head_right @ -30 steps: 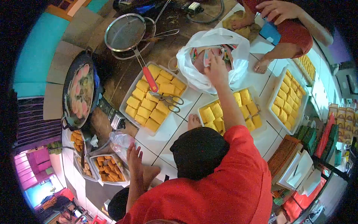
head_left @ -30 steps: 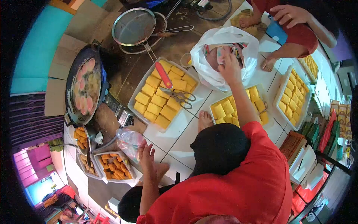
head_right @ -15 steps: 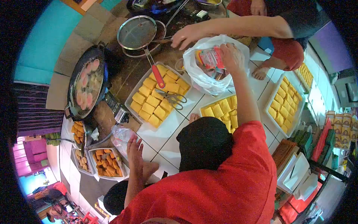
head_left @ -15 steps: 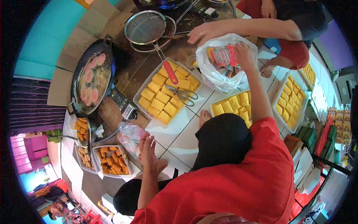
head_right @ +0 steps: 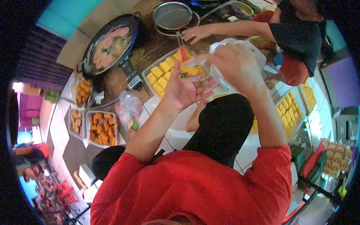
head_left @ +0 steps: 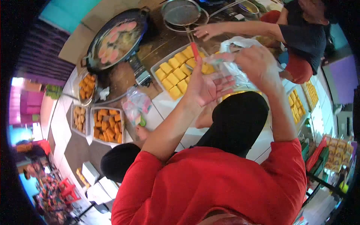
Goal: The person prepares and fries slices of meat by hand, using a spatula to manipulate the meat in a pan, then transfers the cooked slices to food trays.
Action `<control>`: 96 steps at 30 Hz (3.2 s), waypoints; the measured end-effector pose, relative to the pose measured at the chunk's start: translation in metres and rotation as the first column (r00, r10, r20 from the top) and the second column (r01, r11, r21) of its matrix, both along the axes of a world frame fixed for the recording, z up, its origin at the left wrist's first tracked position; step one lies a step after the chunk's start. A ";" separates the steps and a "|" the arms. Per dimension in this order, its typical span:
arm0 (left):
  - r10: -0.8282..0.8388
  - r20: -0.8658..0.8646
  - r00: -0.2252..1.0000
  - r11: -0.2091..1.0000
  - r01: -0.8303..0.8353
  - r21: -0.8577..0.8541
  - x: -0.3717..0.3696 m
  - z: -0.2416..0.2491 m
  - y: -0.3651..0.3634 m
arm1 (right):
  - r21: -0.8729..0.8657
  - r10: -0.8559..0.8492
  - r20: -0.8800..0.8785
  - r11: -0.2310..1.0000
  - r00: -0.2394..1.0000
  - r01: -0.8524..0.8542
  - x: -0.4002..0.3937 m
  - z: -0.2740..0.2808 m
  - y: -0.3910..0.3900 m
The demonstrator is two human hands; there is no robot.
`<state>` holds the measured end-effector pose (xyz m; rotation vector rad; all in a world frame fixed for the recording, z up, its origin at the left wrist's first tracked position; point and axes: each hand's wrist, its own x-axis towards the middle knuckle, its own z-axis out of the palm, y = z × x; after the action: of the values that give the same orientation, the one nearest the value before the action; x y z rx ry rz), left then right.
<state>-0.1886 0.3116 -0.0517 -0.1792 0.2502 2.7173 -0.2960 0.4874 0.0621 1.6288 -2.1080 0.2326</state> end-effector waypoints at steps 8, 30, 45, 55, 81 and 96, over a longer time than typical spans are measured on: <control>0.674 0.147 0.724 0.632 -0.462 -0.623 0.140 -0.002 -0.115 | -0.314 0.526 0.422 0.849 0.738 -0.426 0.088 -0.068 -0.107; 0.912 -0.219 0.348 0.087 -0.684 -0.725 0.204 0.000 -0.208 | 0.672 -0.726 0.487 0.666 0.485 0.322 -0.022 -0.355 -0.148; 0.987 -0.135 0.090 0.037 -0.933 -0.358 0.241 -0.016 -0.240 | -0.037 0.069 0.978 0.986 0.197 -0.160 0.182 -0.131 -0.203; 0.972 -0.205 0.117 0.040 -0.937 -0.347 0.256 -0.016 -0.241 | -0.015 0.038 0.992 0.982 0.121 -0.189 0.198 -0.107 -0.213; 0.966 -0.182 0.182 0.124 -0.948 -0.292 0.246 -0.011 -0.222 | -0.039 0.073 0.976 0.985 0.203 -0.165 0.201 -0.112 -0.215; 0.981 -0.043 0.188 0.174 -0.960 -0.221 0.254 -0.025 -0.232 | 0.002 0.043 0.964 0.986 0.264 -0.167 0.195 -0.122 -0.206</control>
<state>0.0650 0.0794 -0.0771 -0.8308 0.5278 3.9894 -0.1009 0.2814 -0.0595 1.9198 -2.8417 1.5955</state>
